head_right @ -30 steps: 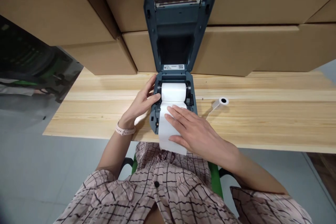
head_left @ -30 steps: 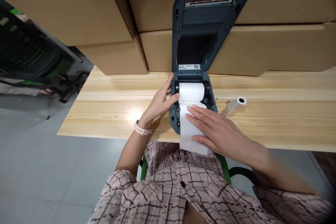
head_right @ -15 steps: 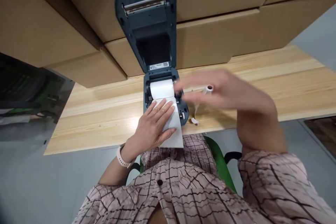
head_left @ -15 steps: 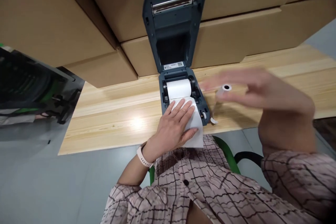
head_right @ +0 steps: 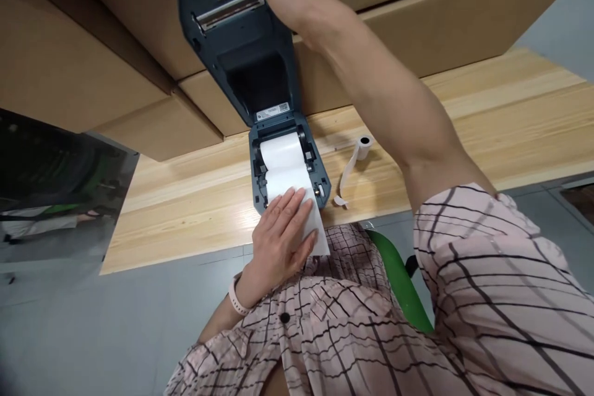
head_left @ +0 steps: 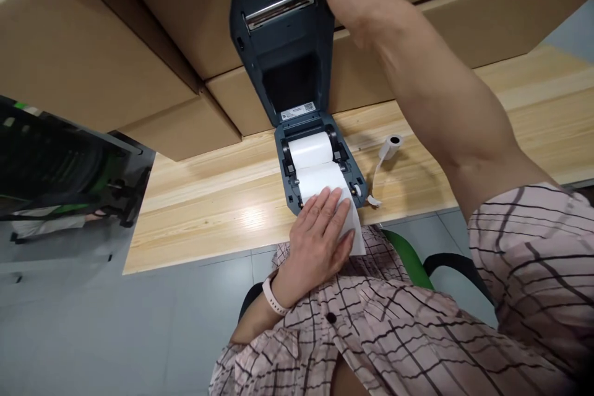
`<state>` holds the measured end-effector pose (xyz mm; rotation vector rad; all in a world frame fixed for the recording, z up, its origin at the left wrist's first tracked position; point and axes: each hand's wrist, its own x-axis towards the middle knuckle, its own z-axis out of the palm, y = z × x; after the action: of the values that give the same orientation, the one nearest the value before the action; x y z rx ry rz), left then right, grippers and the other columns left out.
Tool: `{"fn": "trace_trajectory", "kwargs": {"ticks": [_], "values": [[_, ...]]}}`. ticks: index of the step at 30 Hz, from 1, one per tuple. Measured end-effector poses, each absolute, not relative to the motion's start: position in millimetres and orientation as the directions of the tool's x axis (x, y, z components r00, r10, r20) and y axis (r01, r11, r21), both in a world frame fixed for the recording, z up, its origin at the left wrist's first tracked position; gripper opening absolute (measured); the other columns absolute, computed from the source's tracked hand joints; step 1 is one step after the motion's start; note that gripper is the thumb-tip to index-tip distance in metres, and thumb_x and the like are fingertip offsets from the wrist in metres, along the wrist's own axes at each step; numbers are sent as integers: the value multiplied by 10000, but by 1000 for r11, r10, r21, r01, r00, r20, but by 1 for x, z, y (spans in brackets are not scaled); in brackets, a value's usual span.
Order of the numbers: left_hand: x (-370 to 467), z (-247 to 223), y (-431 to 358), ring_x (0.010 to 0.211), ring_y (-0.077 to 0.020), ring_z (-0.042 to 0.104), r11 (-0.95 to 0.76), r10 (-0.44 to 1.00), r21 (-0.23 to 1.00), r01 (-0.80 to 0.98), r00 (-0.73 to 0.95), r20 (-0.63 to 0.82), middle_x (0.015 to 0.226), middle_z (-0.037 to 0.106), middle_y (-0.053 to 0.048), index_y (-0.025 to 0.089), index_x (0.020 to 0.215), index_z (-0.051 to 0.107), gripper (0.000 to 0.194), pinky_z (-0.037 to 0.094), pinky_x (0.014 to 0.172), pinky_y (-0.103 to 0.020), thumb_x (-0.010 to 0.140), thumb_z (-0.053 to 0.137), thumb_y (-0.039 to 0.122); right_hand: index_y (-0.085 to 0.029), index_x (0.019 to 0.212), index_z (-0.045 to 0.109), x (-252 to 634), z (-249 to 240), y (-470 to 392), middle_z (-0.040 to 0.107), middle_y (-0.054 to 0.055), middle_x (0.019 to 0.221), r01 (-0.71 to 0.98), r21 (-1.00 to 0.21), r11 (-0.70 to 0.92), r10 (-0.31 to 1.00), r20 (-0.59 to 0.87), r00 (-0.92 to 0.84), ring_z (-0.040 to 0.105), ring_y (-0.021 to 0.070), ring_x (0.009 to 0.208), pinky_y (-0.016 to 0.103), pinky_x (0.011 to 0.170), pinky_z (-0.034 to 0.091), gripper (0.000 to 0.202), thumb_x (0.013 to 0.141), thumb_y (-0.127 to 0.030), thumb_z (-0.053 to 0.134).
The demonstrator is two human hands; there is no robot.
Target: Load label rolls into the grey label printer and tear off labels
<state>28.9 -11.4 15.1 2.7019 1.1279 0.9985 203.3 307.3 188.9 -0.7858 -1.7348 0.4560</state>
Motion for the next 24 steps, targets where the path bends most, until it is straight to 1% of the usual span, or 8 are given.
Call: {"fn": "trace_trajectory", "kwargs": {"ticks": [2, 4, 8, 10, 13, 16, 19, 24], "values": [[27, 14, -11, 1529, -307, 574, -752, 627, 300, 587, 494, 603, 1562, 661, -142, 238, 1678, 409, 695, 573, 1199, -566, 1023, 640, 240, 44, 1191, 698, 199, 195, 286, 741, -92, 989, 325, -779, 536, 842, 520, -144, 715, 114, 1201, 311, 1010, 471, 852, 981, -346, -31], [23, 11, -14, 1399, -298, 696, -786, 597, 361, 502, 464, 654, 1399, 776, -102, 255, 1543, 579, 545, 630, 1117, -554, 1003, 636, 208, 27, 1241, 719, 200, 194, 253, 763, -92, 1006, 321, -783, 533, 844, 518, -138, 723, 85, 1167, 300, 1036, 461, 836, 1020, -324, -7], [12, 4, -29, 857, -239, 830, -770, 621, 517, 374, 251, 743, 930, 842, -14, 292, 1239, 749, 327, 712, 811, -482, 1005, 553, 175, -93, 1231, 767, 218, 152, 167, 802, 9, 1248, 219, -457, 862, 505, 810, -296, 704, 133, 1245, 317, 1124, 505, 448, 1162, -269, 362], [10, 4, -29, 739, -212, 774, -733, 582, 529, 428, -9, 813, 827, 785, -1, 302, 1146, 767, 324, 696, 744, -454, 1034, 489, 181, -188, 1285, 752, 228, 117, 124, 773, 32, 1359, 206, -456, 865, 501, 791, -351, 674, 188, 1353, 414, 1205, 507, 435, 1174, -384, 380], [11, 11, -11, 1152, -247, 747, -627, 518, 590, 510, -293, 804, 1134, 768, -30, 325, 1253, 733, 309, 630, 1062, -537, 1077, 483, 280, -313, 1421, 696, 234, 69, 77, 707, 2, 1515, 313, -559, 768, 640, 653, -404, 568, 257, 1521, 581, 1325, 386, 454, 1156, -443, 351], [14, 16, 18, 1667, -311, 326, -461, 778, 801, 382, -260, 572, 1723, 432, -29, 380, 1590, 475, 504, 287, 1378, -596, 1096, 496, 480, -324, 1465, 671, 229, 39, 57, 656, 6, 1583, 401, -600, 692, 721, 594, -356, 507, 277, 1575, 618, 1351, 317, 468, 1133, -407, 352], [15, 8, 38, 1715, -316, 213, -309, 934, 911, 273, -91, 344, 1828, 244, -24, 394, 1703, 230, 679, 250, 1403, -557, 1095, 458, 593, -342, 1455, 673, 223, 28, 54, 653, -14, 1585, 433, -592, 680, 728, 617, -300, 517, 265, 1568, 600, 1352, 312, 461, 1116, -362, 361], [13, -11, 36, 1716, -302, 224, -243, 968, 946, 214, -15, 252, 1857, 173, -45, 405, 1735, 42, 767, 340, 1372, -534, 1107, 441, 589, -340, 1389, 706, 221, 22, 52, 667, -12, 1569, 455, -565, 688, 715, 634, -295, 546, 260, 1545, 585, 1343, 330, 455, 1101, -338, 354]]}}
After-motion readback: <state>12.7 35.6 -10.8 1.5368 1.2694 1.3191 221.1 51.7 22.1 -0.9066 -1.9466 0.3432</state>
